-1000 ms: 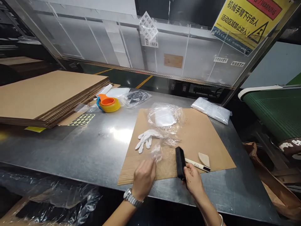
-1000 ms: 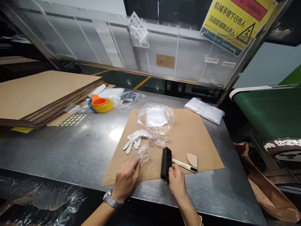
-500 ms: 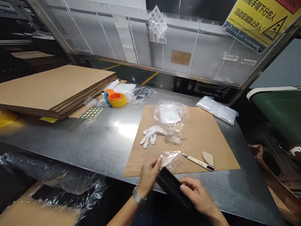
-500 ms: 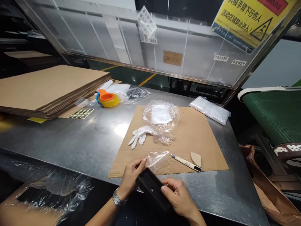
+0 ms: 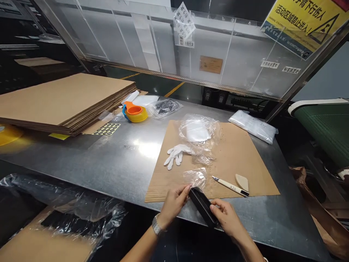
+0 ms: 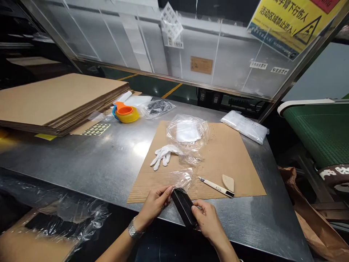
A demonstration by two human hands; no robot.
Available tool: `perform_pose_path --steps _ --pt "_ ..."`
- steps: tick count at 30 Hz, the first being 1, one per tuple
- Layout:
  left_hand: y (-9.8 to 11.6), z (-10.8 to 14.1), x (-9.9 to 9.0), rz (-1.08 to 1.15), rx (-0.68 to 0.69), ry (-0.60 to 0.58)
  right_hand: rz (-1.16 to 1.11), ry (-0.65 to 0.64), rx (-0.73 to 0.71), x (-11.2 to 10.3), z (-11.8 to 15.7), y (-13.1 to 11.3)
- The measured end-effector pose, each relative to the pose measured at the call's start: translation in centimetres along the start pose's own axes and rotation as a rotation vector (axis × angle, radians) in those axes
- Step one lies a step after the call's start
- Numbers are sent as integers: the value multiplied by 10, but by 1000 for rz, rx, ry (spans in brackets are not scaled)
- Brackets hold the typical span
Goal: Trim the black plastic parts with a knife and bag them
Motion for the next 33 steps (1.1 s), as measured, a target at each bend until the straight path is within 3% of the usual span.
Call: perform_pose_path --steps 3,6,12,14,17,21,25,27,29,30,31,33 --pt "15 15 4 -115 138 99 227 67 -43 -4 -1 -13" --pt "31 35 18 -221 268 125 409 105 -94 -3 -2 -25" --pt "66 64 28 -650 590 310 570 177 -47 -16 -8 -28" --pt "78 67 30 -703 651 306 616 163 -57 -20 -12 -37" --pt "96 61 39 -758 672 198 646 111 -118 -26 -20 -61" --pt "114 35 28 -627 463 16 530 31 -212 -50 -31 -92" --pt "115 10 13 -113 153 -255 265 -102 -279 -74 -34 -113" --pt "109 1 0 325 29 -241 124 -115 -280 -84 -33 -121" --pt "86 -2 -8 764 -113 -98 7 -78 -286 -91 -30 -129" --pt "70 1 -3 932 -208 -35 -32 -51 -294 -93 -28 -132" --pt "54 5 15 1019 -347 -72 -68 -18 -306 -93 -26 -135" --pt "40 25 72 1114 -621 -409 -156 58 -323 -90 -20 -136"
Point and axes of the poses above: each hand's wrist, its own z-axis away from the middle knuckle, its own x-axis out of the palm, y = z × x, the point moved 9 cm from there along -z, towards the middle knuckle, and after that the axes turned 14 degrees about -x, right-handed, at the moved point
